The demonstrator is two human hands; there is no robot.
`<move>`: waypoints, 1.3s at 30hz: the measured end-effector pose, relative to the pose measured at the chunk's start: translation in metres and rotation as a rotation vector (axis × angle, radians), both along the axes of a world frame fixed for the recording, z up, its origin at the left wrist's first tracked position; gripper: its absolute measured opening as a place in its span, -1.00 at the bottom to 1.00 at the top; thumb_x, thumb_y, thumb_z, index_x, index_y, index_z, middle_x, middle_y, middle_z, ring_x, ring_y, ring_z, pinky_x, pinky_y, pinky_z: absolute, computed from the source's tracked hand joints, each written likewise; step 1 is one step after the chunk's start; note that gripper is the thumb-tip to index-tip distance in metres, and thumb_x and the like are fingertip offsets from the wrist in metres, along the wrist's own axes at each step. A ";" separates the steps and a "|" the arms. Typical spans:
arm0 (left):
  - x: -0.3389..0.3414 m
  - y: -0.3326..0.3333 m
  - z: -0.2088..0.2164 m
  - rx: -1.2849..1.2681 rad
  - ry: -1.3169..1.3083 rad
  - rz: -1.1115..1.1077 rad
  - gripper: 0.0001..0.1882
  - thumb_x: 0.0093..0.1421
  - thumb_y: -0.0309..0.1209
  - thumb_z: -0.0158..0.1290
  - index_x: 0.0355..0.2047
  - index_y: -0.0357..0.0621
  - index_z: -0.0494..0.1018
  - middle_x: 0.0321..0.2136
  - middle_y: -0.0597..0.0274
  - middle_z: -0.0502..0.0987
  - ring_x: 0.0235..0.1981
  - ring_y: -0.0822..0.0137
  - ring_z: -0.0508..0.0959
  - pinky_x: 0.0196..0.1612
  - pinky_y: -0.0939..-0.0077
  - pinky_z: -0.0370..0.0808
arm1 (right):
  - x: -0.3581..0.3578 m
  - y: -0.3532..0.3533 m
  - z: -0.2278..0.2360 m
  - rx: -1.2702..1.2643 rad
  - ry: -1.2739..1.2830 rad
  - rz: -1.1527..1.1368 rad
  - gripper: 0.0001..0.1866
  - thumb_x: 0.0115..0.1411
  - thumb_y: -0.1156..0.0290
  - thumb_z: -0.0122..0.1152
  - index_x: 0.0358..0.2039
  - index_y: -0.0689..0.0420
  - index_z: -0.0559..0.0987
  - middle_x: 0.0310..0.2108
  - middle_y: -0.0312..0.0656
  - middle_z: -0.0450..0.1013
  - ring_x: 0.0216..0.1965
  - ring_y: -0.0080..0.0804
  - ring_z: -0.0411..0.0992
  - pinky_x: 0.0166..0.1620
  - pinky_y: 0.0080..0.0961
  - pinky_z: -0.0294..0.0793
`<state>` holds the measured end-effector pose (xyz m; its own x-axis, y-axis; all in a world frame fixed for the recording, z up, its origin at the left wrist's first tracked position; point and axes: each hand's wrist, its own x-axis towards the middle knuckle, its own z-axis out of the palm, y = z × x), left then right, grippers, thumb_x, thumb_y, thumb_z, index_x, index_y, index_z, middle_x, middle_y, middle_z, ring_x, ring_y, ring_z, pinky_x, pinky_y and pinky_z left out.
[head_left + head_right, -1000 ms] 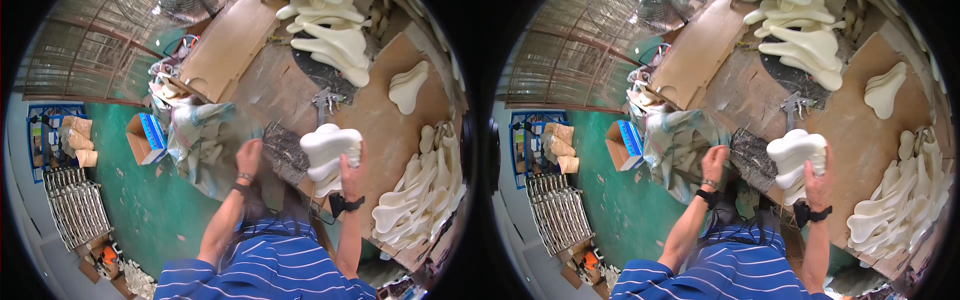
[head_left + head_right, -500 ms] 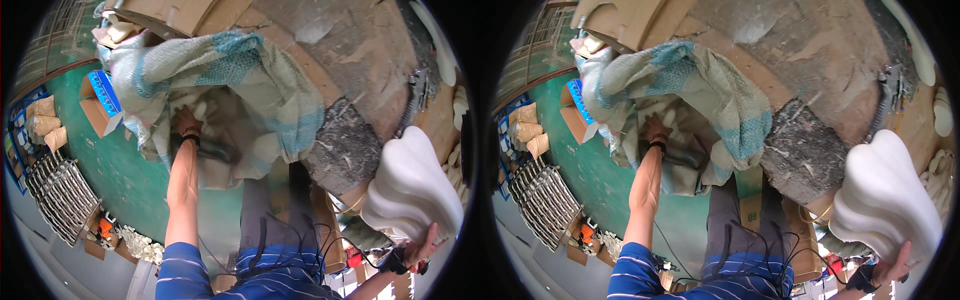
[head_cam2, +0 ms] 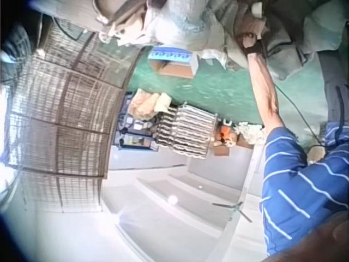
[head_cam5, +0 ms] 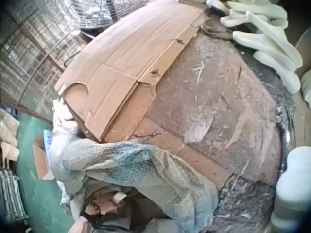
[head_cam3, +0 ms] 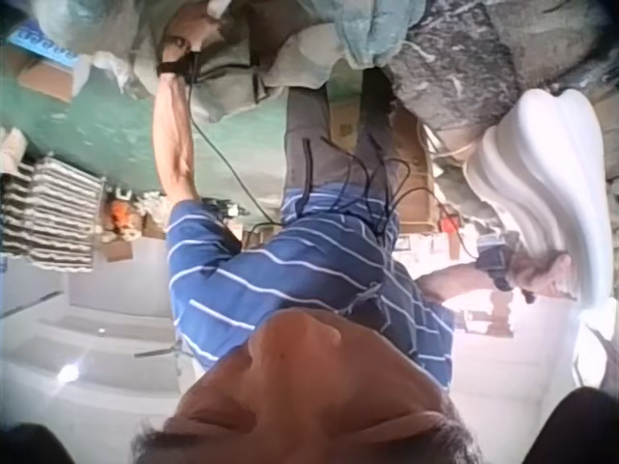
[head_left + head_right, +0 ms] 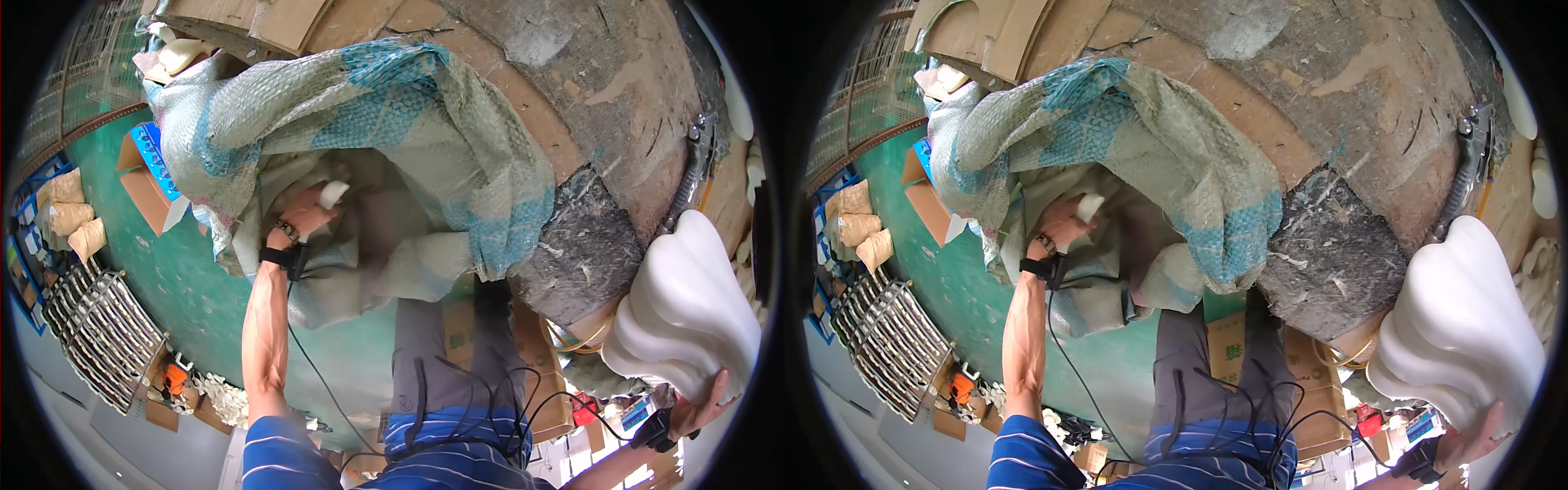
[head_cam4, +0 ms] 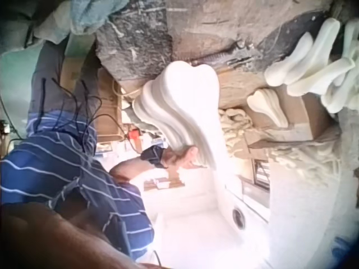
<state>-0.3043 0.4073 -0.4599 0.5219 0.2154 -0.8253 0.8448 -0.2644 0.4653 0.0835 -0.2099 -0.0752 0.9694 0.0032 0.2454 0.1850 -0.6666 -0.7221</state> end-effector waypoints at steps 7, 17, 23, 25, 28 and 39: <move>0.008 -0.035 -0.046 0.052 0.144 -0.215 -0.19 0.10 -0.07 0.28 0.24 -0.32 0.33 -0.12 -0.14 0.63 0.00 0.07 0.62 0.05 0.19 0.53 | -0.005 0.021 -0.004 0.013 -0.020 -0.073 -0.52 0.29 0.45 0.30 0.21 0.30 0.53 0.17 0.11 0.47 0.20 -0.20 0.46 0.32 -0.13 0.40; -0.015 0.084 -0.118 0.396 0.444 -0.751 -0.12 -0.07 0.12 0.35 0.20 -0.10 0.50 0.27 -0.12 0.39 0.33 -0.07 0.35 0.38 0.05 0.29 | -0.028 0.031 0.007 0.070 0.046 -0.013 -0.54 0.30 0.42 0.24 0.16 0.38 0.54 0.17 0.11 0.48 0.17 -0.17 0.50 0.27 -0.14 0.49; -0.023 0.050 -0.081 0.566 0.351 -0.648 -0.48 -0.06 -0.15 0.34 -0.03 0.11 0.66 0.09 -0.03 0.53 0.21 -0.11 0.43 0.33 -0.02 0.29 | -0.012 0.027 -0.009 -0.100 -0.004 0.049 -0.49 0.29 0.50 0.23 0.25 0.32 0.45 0.13 0.07 0.51 0.14 -0.20 0.51 0.29 -0.23 0.44; -0.051 0.031 -0.065 0.724 0.061 -0.556 -0.53 -0.09 -0.24 0.31 -0.09 0.12 0.66 0.02 -0.01 0.52 0.14 -0.13 0.44 0.26 -0.03 0.31 | -0.016 0.057 -0.015 -0.287 -0.035 0.187 -0.37 0.26 0.57 0.29 0.34 0.25 0.35 0.10 0.01 0.52 0.11 -0.24 0.51 0.27 -0.30 0.45; -0.045 0.000 -0.008 0.769 -0.265 -0.385 -0.56 -0.17 -0.39 0.28 -0.17 0.13 0.66 -0.05 0.00 0.50 0.07 -0.13 0.43 0.13 -0.02 0.32 | -0.023 0.094 -0.033 0.160 0.125 -0.062 -0.25 0.22 0.60 0.36 0.39 0.24 0.27 0.17 0.02 0.46 0.12 -0.25 0.48 0.25 -0.30 0.46; 0.082 -0.168 0.354 0.781 -1.115 0.401 -0.66 -0.16 -0.55 0.44 -0.31 -0.17 0.66 0.02 -0.03 0.42 0.02 -0.10 0.55 0.09 0.05 0.56 | -0.024 0.144 -0.028 0.333 0.210 0.367 -0.27 0.21 0.62 0.31 0.39 0.11 0.33 0.16 -0.10 0.47 0.08 -0.36 0.47 0.15 -0.38 0.48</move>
